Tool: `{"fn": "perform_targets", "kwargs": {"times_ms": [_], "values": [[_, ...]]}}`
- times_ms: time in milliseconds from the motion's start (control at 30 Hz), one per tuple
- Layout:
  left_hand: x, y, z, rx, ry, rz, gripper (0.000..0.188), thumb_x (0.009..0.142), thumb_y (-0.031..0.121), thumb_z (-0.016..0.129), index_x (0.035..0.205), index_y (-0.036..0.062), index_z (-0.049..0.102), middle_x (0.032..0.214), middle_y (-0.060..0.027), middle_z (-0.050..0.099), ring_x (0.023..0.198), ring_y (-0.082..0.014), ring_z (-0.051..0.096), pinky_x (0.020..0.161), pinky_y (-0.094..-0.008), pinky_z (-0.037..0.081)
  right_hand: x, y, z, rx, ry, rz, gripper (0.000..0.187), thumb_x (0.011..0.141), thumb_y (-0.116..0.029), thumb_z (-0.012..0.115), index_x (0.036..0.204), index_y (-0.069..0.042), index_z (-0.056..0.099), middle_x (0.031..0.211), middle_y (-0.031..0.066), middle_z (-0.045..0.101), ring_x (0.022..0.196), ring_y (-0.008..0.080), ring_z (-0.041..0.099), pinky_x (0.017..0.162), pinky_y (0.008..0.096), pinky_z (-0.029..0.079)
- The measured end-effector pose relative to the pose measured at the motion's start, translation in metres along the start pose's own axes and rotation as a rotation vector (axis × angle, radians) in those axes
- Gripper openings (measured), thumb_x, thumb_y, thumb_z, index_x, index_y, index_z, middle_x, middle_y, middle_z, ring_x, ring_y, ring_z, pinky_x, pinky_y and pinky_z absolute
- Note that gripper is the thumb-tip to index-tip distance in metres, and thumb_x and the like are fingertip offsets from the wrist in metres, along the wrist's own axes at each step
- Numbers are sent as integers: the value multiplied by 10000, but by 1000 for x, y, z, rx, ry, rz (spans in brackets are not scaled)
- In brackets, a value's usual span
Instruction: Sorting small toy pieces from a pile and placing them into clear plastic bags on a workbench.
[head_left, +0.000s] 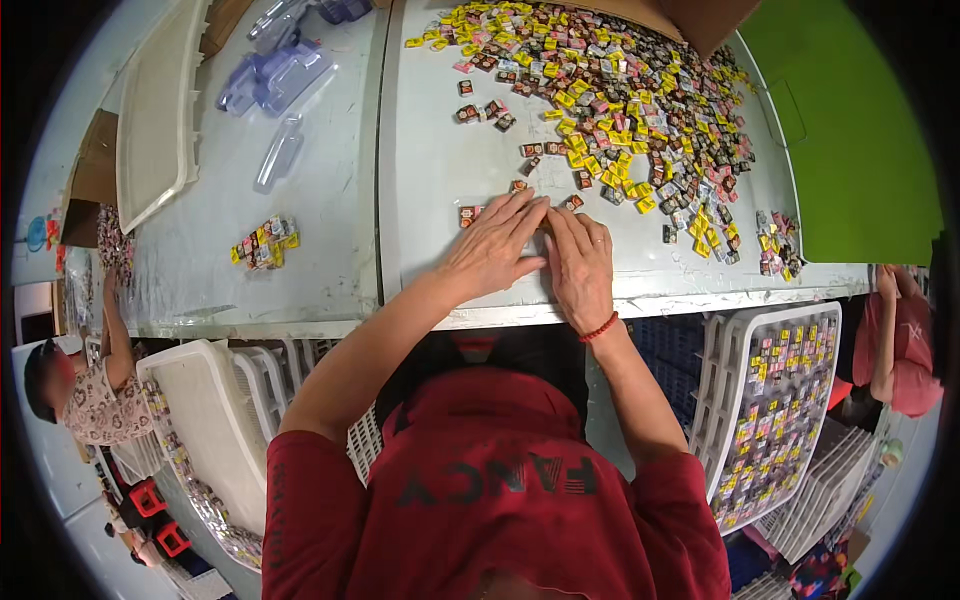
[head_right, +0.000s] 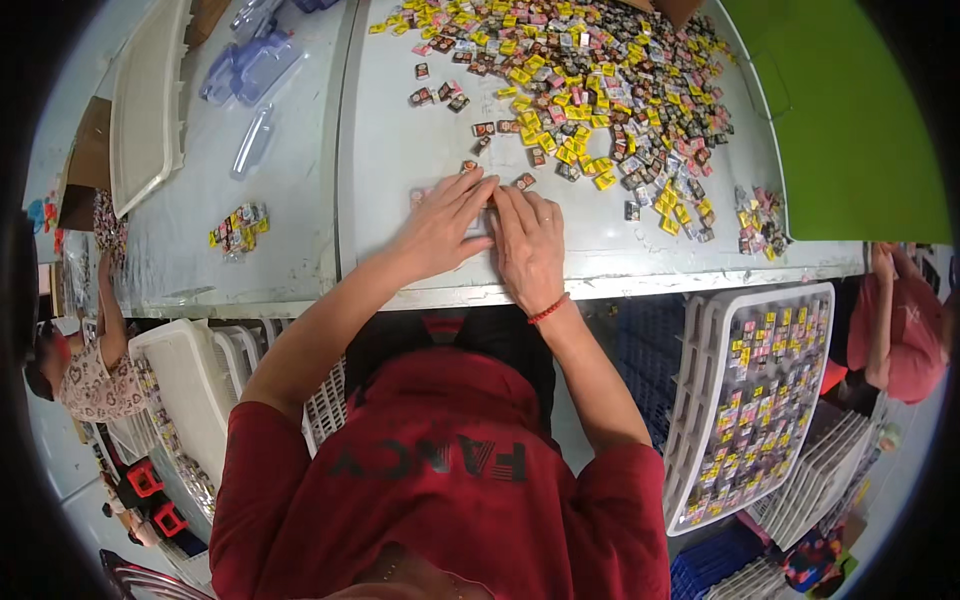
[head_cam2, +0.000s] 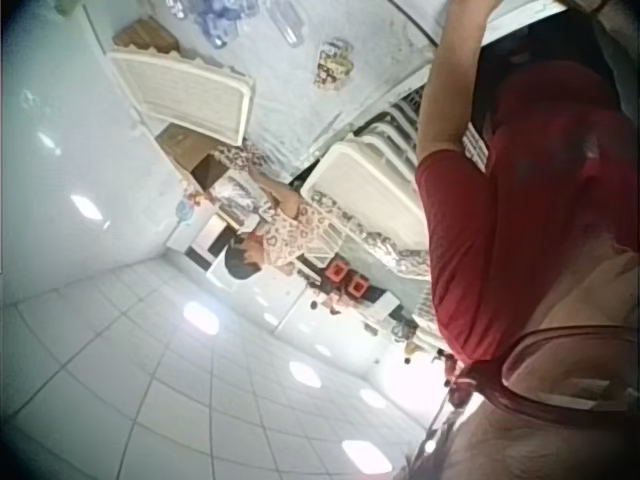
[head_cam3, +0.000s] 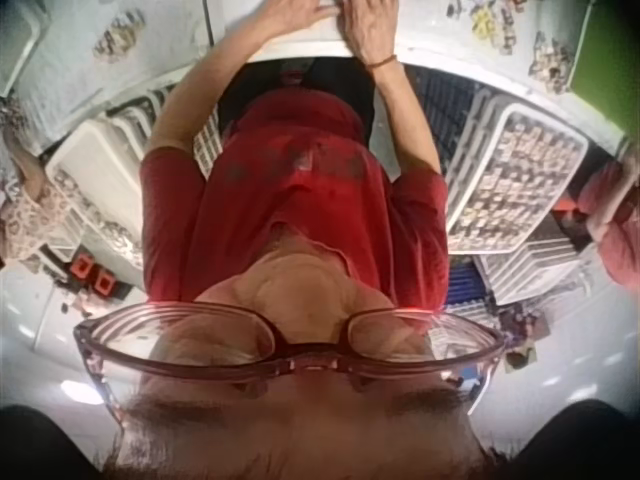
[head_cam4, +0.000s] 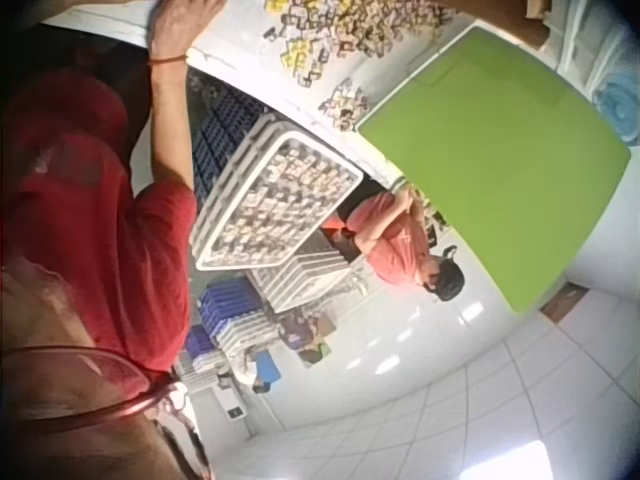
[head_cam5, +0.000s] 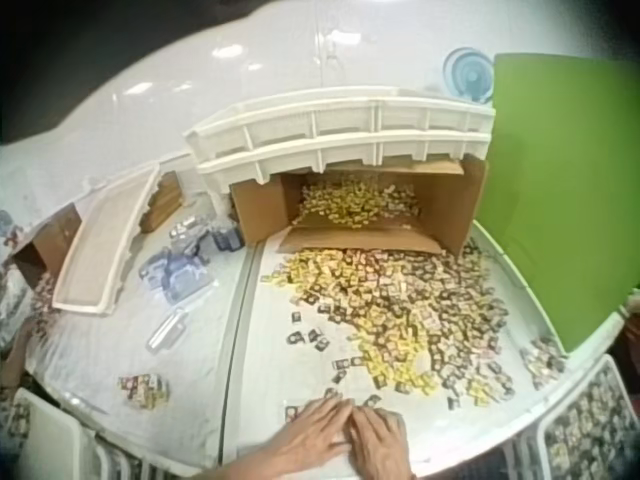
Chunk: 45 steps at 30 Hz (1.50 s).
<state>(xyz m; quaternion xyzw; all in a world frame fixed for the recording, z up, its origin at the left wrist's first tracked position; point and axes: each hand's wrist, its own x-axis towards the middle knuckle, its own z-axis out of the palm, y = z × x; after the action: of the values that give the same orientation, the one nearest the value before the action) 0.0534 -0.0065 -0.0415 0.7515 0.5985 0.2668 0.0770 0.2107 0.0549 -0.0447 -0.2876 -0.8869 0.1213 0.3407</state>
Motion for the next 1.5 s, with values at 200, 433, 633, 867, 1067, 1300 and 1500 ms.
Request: {"fn": "perform_targets", "kwargs": {"times_ms": [200, 433, 633, 867, 1067, 1300, 1500], "values": [[-2, -5, 4, 35, -17, 61, 744, 733, 306, 742, 1287, -78, 429, 1344, -178, 446, 1286, -348, 377, 1074, -443, 307, 1, 7, 4, -73, -8, -90, 317, 792, -53, 613, 1103, 8, 605, 1104, 101, 598, 1007, 278, 537, 891, 412, 407], [-4, -8, 8, 38, -18, 75, 749, 717, 310, 755, 1272, -86, 445, 1378, -189, 413, 1312, -345, 353, 1090, -449, 292, 2, 12, -4, -163, -89, -197, 317, 760, -96, 581, 1065, -24, 624, 1097, 71, 602, 989, 260, 548, 927, 451, 390], [-2, -5, 6, 40, -76, 69, 749, 705, 278, 757, 1277, -89, 441, 1398, -202, 393, 1335, -338, 331, 1103, -444, 279, 4, 10, -10, -202, -166, -148, 301, 749, -108, 595, 1044, -61, 636, 1103, 45, 616, 1033, 230, 549, 978, 454, 362], [-1, -2, 0, 109, -94, 83, 746, 731, 289, 738, 1299, -77, 422, 1399, -205, 391, 1327, -342, 337, 1102, -445, 277, -4, 12, -2, 71, -52, -45, 316, 749, -85, 658, 1059, -35, 629, 1108, 51, 622, 1007, 238, 546, 956, 441, 378], [-11, 7, -10, 73, -75, 33, 743, 734, 320, 742, 1292, -58, 431, 1419, -230, 345, 1312, -386, 334, 1079, -474, 288, -17, 51, -50, -219, 88, 148, 506, 832, -202, 653, 1264, 3, 487, 1294, 254, 470, 1221, 441, 411, 1021, 516, 312], [5, 9, -17, 75, -1, 7, 618, 757, 293, 735, 1232, -25, 500, 1429, -229, 324, 1297, -406, 344, 1048, -487, 317, -13, 88, -32, -483, -69, 412, 676, 892, -455, 548, 1366, -4, 378, 1414, 251, 334, 1308, 452, 282, 1068, 558, 214], [21, -16, -17, 92, 44, -11, 532, 781, 288, 719, 1180, -20, 549, 1410, -228, 355, 1295, -404, 350, 1047, -479, 324, 19, 81, -2, -408, -109, 319, 649, 890, -456, 546, 1355, -23, 412, 1407, 213, 366, 1316, 443, 276, 1074, 567, 211]]}}
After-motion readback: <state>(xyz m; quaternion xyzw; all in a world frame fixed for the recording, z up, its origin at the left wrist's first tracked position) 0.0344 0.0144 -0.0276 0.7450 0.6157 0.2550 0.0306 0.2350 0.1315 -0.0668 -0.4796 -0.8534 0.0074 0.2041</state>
